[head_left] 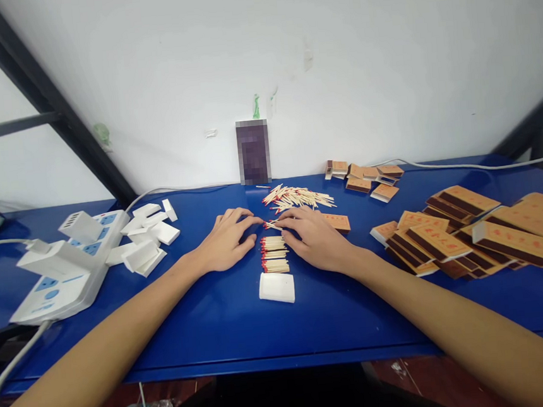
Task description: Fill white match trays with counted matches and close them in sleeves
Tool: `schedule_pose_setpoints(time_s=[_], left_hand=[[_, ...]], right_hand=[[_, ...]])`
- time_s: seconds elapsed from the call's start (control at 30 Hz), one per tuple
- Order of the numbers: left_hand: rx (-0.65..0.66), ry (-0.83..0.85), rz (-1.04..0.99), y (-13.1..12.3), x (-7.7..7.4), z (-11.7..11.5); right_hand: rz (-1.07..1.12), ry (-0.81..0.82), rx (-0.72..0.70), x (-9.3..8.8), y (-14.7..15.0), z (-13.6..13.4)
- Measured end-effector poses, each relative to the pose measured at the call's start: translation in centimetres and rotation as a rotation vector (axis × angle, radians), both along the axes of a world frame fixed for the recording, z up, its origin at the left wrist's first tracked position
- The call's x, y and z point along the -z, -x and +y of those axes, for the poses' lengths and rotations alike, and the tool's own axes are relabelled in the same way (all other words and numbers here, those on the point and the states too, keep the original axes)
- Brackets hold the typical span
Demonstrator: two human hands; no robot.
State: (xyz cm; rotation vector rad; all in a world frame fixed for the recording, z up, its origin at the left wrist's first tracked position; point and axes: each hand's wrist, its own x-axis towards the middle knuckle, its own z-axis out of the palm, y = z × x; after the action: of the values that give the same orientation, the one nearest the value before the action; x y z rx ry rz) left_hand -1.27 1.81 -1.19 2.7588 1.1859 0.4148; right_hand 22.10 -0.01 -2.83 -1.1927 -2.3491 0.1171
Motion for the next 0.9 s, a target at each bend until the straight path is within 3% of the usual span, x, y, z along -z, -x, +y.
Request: schedule_pose_setpoints(time_s=[0.9], left_hand=[[0.030, -0.006, -0.010, 0.08, 0.09, 0.05]], right_hand=[[0.029, 0.003, -0.028, -0.14, -0.03, -0.09]])
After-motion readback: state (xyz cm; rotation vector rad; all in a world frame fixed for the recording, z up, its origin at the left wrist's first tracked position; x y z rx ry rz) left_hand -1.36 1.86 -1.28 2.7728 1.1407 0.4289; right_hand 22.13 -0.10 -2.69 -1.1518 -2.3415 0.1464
